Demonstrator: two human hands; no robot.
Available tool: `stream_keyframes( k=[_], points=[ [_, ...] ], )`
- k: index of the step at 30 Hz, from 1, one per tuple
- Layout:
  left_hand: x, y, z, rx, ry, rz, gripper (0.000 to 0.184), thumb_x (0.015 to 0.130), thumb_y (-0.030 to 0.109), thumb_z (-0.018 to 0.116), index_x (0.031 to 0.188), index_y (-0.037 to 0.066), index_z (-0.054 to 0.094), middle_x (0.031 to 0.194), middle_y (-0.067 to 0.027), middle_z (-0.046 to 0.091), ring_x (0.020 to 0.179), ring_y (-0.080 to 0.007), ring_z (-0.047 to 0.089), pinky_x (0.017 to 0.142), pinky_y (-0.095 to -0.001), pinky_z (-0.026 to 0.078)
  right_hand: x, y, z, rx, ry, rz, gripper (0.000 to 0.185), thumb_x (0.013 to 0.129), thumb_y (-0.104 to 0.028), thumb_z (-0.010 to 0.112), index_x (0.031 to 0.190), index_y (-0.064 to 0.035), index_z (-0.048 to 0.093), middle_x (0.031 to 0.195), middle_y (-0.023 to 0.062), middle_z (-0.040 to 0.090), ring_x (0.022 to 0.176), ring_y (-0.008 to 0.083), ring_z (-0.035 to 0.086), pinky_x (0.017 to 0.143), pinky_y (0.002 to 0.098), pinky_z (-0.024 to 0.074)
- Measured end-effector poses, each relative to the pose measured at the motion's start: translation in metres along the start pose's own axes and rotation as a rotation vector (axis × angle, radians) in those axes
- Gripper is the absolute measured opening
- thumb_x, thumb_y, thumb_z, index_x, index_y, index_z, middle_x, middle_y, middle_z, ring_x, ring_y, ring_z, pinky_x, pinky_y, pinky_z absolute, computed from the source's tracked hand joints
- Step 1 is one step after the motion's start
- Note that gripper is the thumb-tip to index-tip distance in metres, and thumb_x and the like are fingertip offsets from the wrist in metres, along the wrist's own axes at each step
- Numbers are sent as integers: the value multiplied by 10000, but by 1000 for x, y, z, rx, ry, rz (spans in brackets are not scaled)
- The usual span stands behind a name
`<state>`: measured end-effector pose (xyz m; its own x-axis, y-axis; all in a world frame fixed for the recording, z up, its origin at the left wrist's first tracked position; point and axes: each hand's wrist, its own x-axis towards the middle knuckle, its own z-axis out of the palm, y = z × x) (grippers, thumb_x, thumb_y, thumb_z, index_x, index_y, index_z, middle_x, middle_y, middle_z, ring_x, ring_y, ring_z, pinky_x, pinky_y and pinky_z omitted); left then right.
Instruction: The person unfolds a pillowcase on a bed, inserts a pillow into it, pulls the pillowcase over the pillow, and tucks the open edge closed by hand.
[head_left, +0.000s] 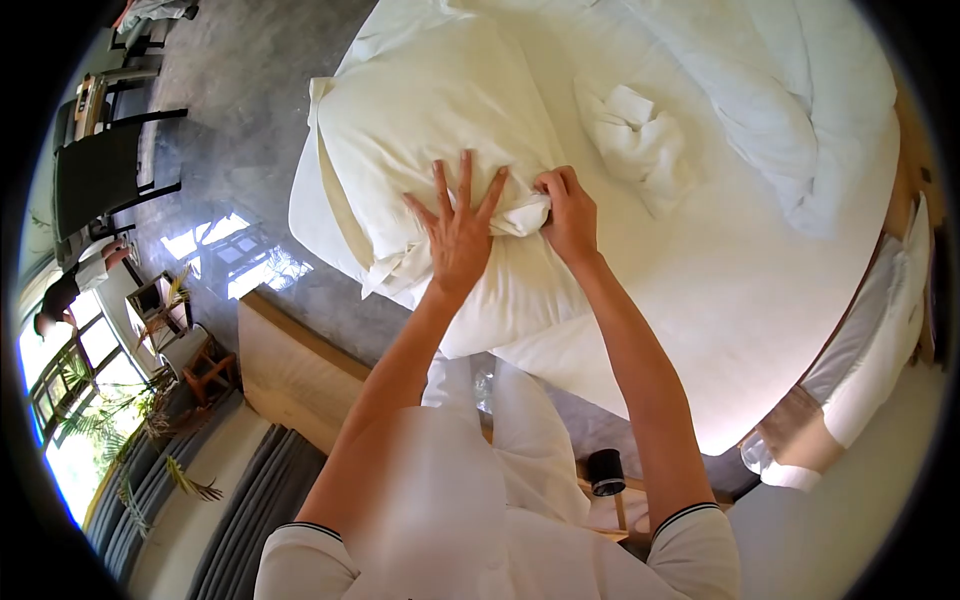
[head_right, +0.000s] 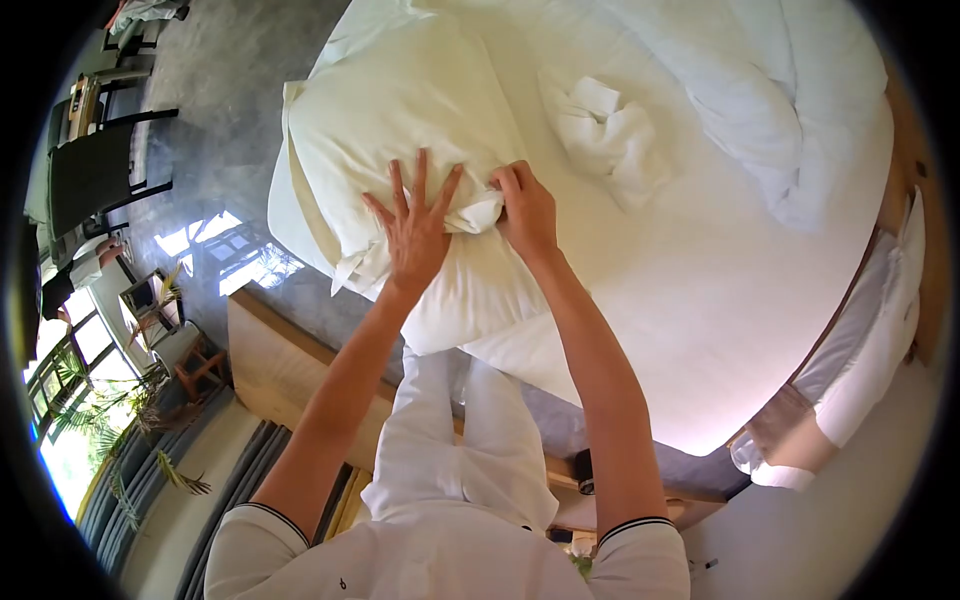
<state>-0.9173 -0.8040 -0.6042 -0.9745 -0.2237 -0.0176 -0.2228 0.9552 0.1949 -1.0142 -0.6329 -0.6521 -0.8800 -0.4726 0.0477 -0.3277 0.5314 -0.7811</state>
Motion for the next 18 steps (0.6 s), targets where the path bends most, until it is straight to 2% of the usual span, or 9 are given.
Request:
stream_keyframes(
  k=[2, 3, 4, 6, 7, 10, 14, 15, 18],
  points=[
    [4, -6, 3, 0, -49, -5, 1010, 829, -95, 702, 1684, 410, 520, 1857, -45, 271, 1699, -489, 201, 1168, -947, 181, -7, -15, -9, 15, -47, -51, 426, 781, -24, 856, 1156, -131, 685, 1203, 67, 695, 992, 331, 719, 831, 470, 594],
    [9, -10, 4, 132, 58, 54, 867, 830, -66, 717, 1600, 321, 619, 1721, -94, 499, 1590, -421, 434, 1214, -822, 293, -5, -24, -10, -21, -109, -161, 471, 783, -37, 864, 1212, -141, 700, 1265, 72, 672, 1092, 325, 700, 922, 476, 583],
    [15, -16, 7, 128, 61, 48, 867, 830, -66, 717, 1600, 321, 619, 1721, -94, 499, 1590, -421, 434, 1214, -822, 293, -7, -33, -10, -58, -172, -264, 518, 785, -49, 872, 1268, -150, 715, 1326, 77, 648, 1192, 319, 682, 1012, 482, 572],
    [34, -33, 15, -277, 46, -28, 650, 822, -44, 725, 1419, 211, 716, 1390, -78, 730, 1328, -327, 643, 1171, -609, 419, -1, -52, -8, -92, -187, -330, 501, 821, -36, 843, 1295, -120, 704, 1395, 92, 620, 1284, 313, 635, 1126, 514, 514],
    [45, -37, 18, -249, 230, 1, 451, 807, -30, 728, 1220, 152, 733, 1052, -18, 751, 1089, -285, 689, 1088, -469, 443, 5, -61, -6, -214, -127, -373, 474, 845, -29, 819, 1298, -101, 701, 1418, 107, 617, 1285, 320, 637, 1128, 515, 509],
    [52, -40, 20, -334, 161, -16, 445, 783, -33, 743, 1192, 141, 721, 1039, -36, 718, 1105, -299, 680, 1088, -459, 433, 18, -66, 16, -273, 8, -398, 442, 902, 11, 735, 1332, -80, 687, 1333, 119, 643, 1220, 322, 653, 1070, 484, 532],
    [11, -48, 9, -161, 208, 67, 416, 826, 1, 757, 1211, 154, 717, 1127, 4, 694, 1155, -248, 660, 1152, -582, 392, 29, -68, 44, -270, -22, -242, 472, 895, 34, 702, 1347, -99, 669, 1056, 88, 633, 1003, 300, 670, 891, 436, 576],
    [-3, -55, 12, -141, 135, 50, 499, 824, 79, 830, 1298, 201, 734, 1322, 6, 669, 1335, -236, 614, 1242, -706, 295, 25, -57, 55, -288, -42, -287, 392, 883, 24, 711, 1252, -102, 672, 1028, 81, 641, 956, 293, 681, 837, 436, 574],
    [-32, -66, -16, -155, 101, -155, 663, 788, 175, 910, 1416, 269, 720, 1562, -23, 573, 1537, -280, 485, 1293, -773, 183, 24, -45, 65, -330, -71, -336, 255, 860, 6, 727, 1074, -107, 649, 957, 65, 644, 865, 283, 696, 740, 437, 563]
  ],
)
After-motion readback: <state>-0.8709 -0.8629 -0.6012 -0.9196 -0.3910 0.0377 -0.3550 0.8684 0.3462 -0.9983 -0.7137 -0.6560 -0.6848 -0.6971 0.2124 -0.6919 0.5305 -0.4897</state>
